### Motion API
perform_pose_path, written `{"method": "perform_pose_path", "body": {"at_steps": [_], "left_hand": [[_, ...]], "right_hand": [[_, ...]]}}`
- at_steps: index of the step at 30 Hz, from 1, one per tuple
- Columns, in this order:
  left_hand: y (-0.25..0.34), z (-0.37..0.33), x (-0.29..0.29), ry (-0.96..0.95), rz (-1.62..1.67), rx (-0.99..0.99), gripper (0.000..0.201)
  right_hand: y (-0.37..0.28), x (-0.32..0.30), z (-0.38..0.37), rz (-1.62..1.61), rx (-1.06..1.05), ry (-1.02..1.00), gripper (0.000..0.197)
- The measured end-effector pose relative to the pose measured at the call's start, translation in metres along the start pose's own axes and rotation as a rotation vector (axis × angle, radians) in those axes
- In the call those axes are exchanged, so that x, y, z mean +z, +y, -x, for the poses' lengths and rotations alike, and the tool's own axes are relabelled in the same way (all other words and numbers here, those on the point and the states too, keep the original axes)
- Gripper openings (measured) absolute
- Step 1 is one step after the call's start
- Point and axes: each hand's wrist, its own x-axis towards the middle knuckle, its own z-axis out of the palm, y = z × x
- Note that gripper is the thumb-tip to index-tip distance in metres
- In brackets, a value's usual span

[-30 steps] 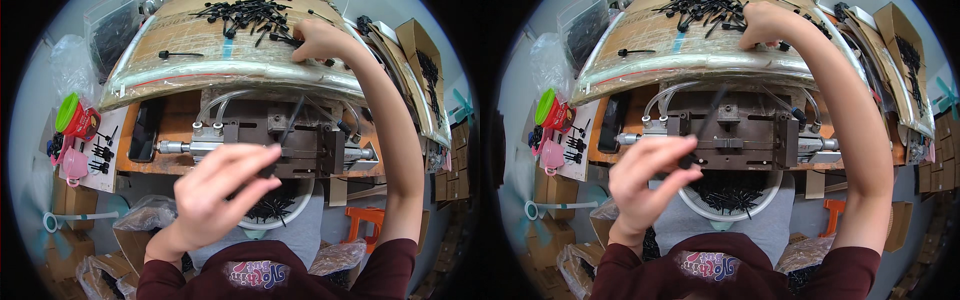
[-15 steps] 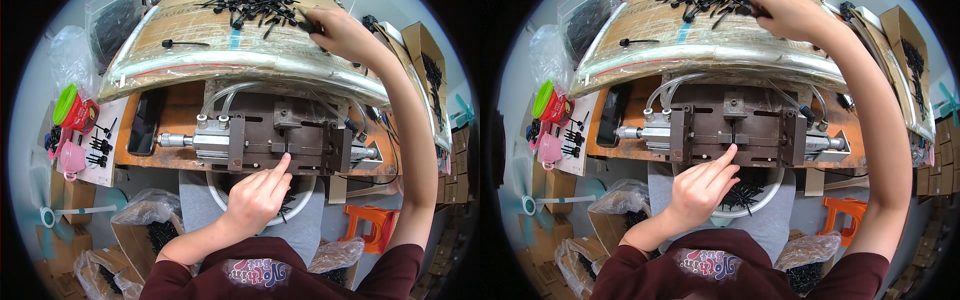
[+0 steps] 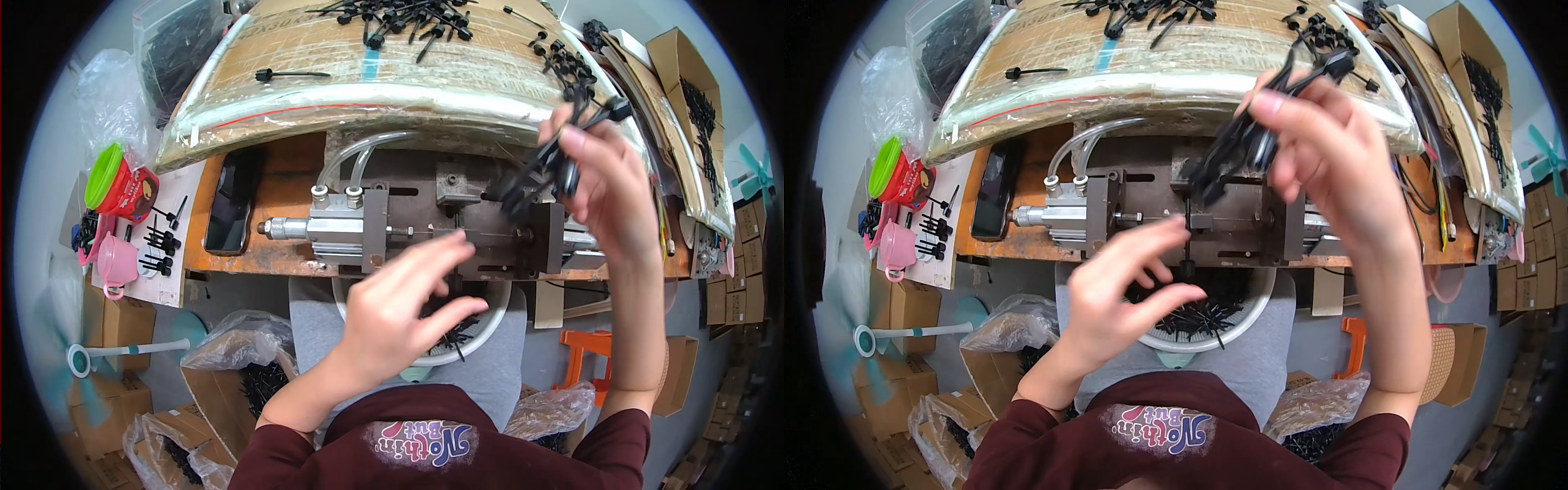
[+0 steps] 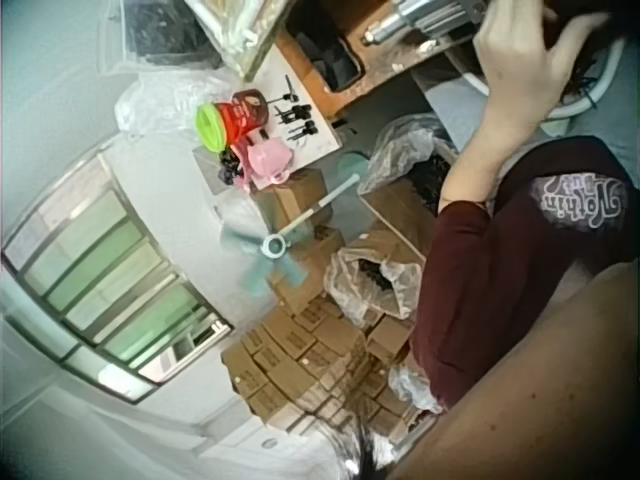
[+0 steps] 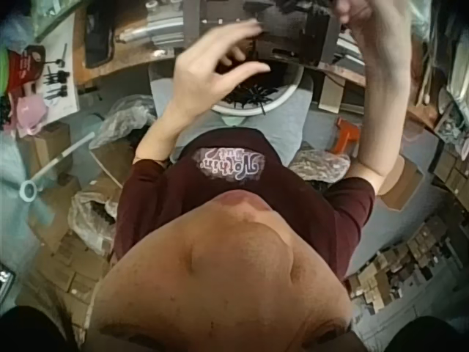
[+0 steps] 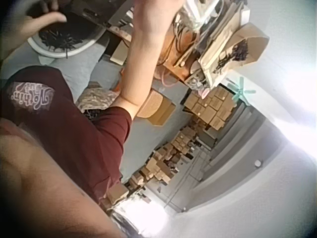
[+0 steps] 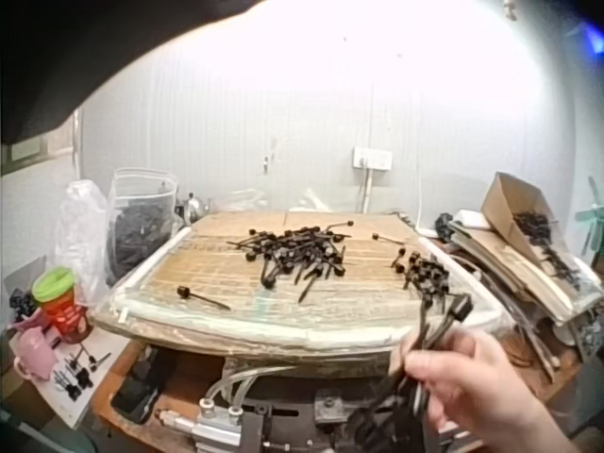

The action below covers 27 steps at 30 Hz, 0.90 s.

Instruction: Assembling small plastic components onto wire harnesses using a pneumatic jig.

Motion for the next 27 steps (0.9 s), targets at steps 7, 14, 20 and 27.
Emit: {"method": "perform_pose_path", "body": {"at_steps": [7,14,20,27], "left_hand": [[0.020,-0.013,-0.021,-0.090,0.031,0.244,0.035],[0.015,0.008,-0.020,-0.042,0.030,0.103,0.030],[-0.015,0.019,0.011,-0.093,-0.405,0.198,0.029],[-0.016,0.007,0.022,-0.092,-0.550,0.223,0.026]], "right_hand": [[0.028,0.019,0.046,-0.174,0.258,-0.098,0.021],[0.041,0.008,0.059,-0.215,0.221,-0.025,0.020],[0.040,0.000,0.066,-0.246,0.138,0.109,0.021],[0.045,-0.003,0.072,-0.295,0.166,0.099,0.021]]}}
